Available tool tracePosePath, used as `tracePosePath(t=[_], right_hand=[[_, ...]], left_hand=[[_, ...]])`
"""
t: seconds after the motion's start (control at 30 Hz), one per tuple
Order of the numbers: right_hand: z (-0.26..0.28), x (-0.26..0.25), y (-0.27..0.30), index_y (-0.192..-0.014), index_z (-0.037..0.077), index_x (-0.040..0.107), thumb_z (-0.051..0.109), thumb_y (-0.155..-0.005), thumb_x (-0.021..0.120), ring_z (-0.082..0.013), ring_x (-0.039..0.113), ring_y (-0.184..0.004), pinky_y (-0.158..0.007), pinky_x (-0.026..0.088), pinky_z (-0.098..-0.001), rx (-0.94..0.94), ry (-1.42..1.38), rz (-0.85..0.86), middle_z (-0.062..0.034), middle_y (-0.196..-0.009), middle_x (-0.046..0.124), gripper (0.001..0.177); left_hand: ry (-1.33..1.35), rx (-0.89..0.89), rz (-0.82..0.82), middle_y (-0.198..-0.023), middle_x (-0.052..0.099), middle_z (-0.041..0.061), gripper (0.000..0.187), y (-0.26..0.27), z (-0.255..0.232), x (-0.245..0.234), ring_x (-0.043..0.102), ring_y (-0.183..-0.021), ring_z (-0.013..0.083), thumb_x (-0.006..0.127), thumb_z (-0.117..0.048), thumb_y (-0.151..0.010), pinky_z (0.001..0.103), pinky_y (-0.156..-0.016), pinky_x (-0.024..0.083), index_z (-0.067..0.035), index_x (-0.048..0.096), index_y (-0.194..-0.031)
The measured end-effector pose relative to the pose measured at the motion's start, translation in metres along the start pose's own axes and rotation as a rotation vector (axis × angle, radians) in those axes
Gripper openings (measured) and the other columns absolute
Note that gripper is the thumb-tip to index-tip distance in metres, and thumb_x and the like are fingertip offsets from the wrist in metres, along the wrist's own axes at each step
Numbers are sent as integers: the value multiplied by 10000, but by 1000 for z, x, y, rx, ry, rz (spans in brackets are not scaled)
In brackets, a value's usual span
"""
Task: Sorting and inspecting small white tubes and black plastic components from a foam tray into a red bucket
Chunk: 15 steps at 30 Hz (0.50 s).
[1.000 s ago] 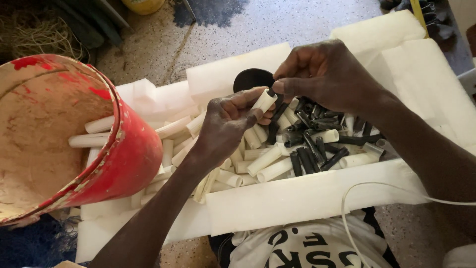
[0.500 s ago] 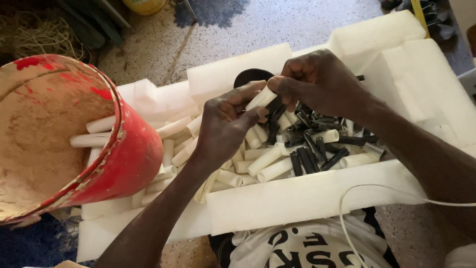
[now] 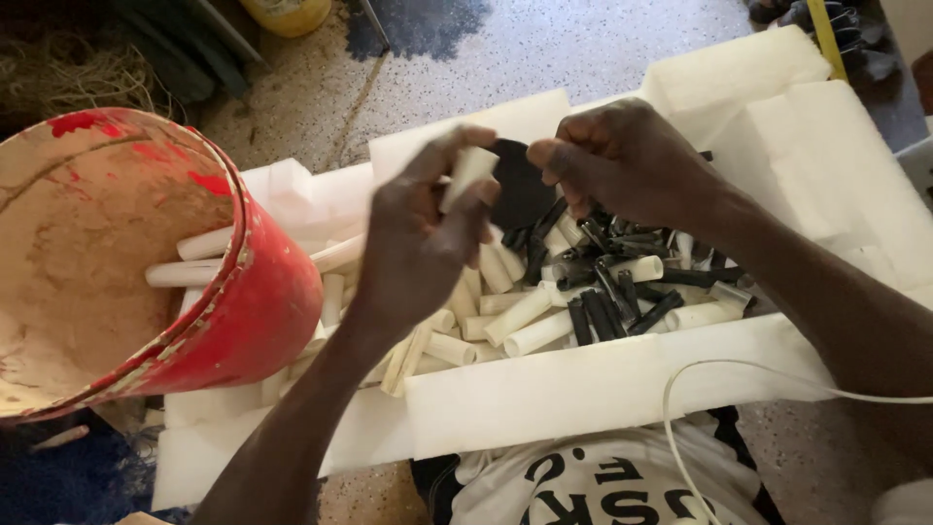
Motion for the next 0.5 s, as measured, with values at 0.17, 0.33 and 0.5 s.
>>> tracePosePath(t=[0.17,0.33,0.5], right_hand=[[-17,7,-6,-723,76,729,305,-1080,663,-116,656,-446,-446,480,-265,-5,208,127,-54,-604,750,430],[-32,3,-9,-1007,36,829,235,-1046,683,-184,669,-521,-566,523,-326,171,356,250,-104,-866,841,250],[-37,-1,-7,-1040,62,806,450,-988,741,-430,794,-878,-830,593,-546,161,539,309,-206,-835,798,397]], left_hand=[[-71,143,-176,-888,674,107,254,16,-67,-32,671,-624,136,633,40,-1117,232,-472,586,-91,555,-1321],[-157,-107,-168,-936,591,43,181,-25,105,-290,611,-654,114,571,-50,-1155,235,-485,509,-192,479,-1219],[-142,-606,-81,-785,416,-93,164,-60,270,-537,395,-553,75,481,-230,-1129,256,-435,288,-339,412,-1027]])
Point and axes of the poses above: each hand's wrist, its own y-axis away from the middle knuckle, its own x-axis out of the palm, z = x × y, the point moved 2 cm from there along -y, towards the middle knuckle
